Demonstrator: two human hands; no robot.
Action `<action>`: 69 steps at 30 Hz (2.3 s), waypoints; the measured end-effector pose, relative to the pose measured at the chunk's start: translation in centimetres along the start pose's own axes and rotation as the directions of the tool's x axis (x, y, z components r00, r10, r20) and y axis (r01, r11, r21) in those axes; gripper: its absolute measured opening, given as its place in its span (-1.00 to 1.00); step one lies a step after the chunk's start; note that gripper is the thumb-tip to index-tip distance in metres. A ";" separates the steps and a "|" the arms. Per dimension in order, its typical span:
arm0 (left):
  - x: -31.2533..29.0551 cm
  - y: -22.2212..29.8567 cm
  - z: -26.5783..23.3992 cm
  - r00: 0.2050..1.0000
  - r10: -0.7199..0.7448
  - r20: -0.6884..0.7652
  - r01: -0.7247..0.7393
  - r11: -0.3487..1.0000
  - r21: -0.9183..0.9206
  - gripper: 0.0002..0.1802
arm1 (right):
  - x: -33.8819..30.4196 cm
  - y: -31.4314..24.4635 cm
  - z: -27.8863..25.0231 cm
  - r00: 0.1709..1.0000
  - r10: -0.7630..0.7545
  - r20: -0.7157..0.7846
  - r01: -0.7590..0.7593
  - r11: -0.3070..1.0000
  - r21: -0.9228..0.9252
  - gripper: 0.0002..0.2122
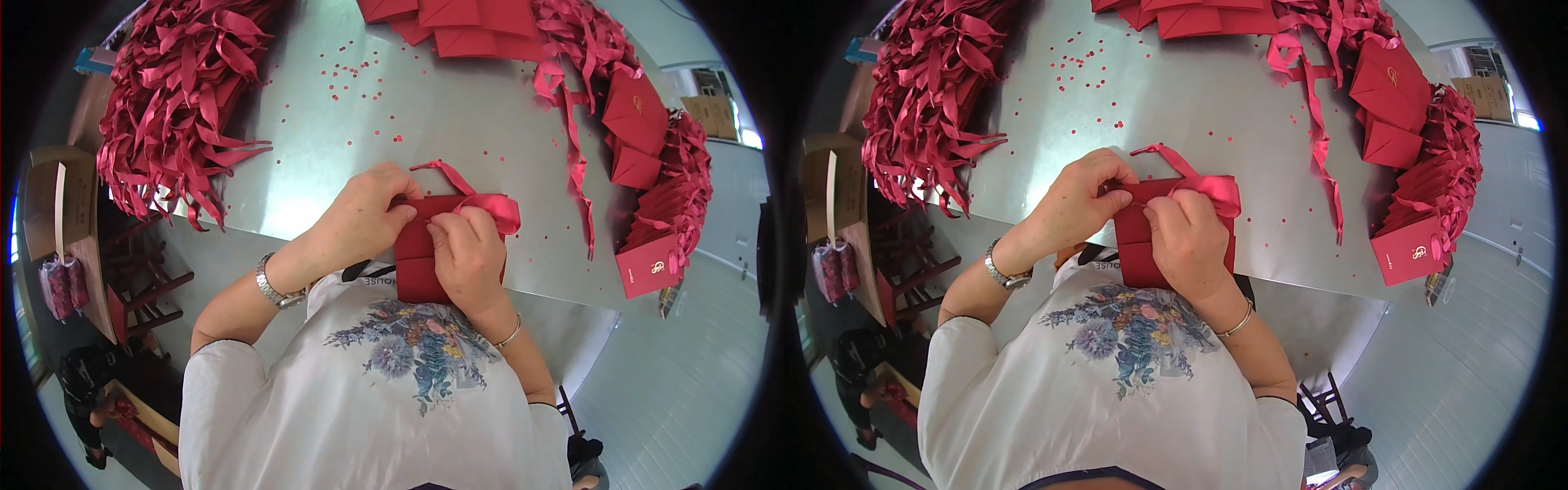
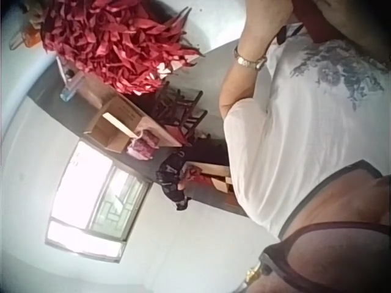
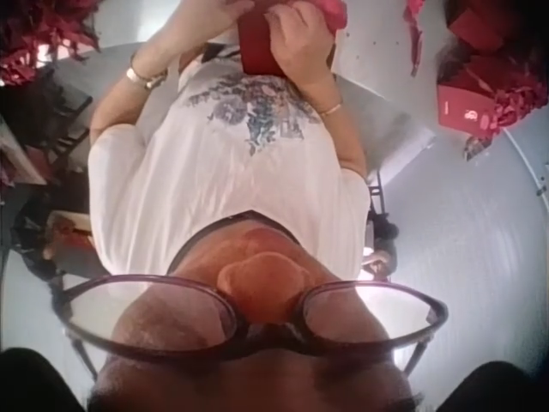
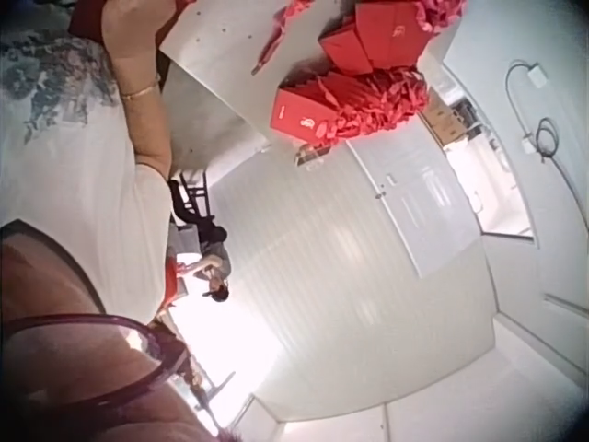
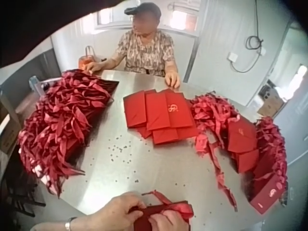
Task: The person attaches ribbon handles to small paper gift bags by hand and sorts the bags and envelopes into stacks on the table.
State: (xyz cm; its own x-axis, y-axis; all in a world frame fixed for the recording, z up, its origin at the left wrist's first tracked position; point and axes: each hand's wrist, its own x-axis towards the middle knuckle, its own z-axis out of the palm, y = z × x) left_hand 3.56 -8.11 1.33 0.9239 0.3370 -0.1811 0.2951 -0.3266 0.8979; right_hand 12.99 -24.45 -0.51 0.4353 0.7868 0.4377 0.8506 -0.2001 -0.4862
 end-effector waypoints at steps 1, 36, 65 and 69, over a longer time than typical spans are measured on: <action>0.0 0.0 0.1 0.999 0.032 -0.015 -0.032 0.999 0.004 -0.86 | 0.1 0.1 0.0 0.999 0.018 -0.031 -0.017 0.999 0.038 -0.87; -0.5 -0.6 0.2 0.998 -0.015 0.062 0.023 0.993 -0.118 -0.91 | 0.5 -1.4 0.8 0.994 0.110 -0.011 -0.110 0.994 0.021 -0.90; -0.2 -1.2 0.1 0.998 0.055 0.021 -0.055 0.998 0.009 -0.85 | 0.9 -1.6 -0.2 0.943 0.328 0.060 -0.334 0.929 0.161 -0.93; 0.0 -0.8 -0.2 0.997 -0.035 0.065 0.043 0.992 -0.121 -0.85 | 0.6 -1.5 -0.5 0.956 0.285 0.067 -0.292 0.937 0.193 -0.91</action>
State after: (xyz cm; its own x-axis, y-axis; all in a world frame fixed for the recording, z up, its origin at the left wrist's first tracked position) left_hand 3.30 -7.68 0.66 0.9268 0.2904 -0.2382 0.3028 -0.2026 0.9313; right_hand 12.12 -23.99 0.83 0.6387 0.7344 0.2296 0.6127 -0.3050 -0.7291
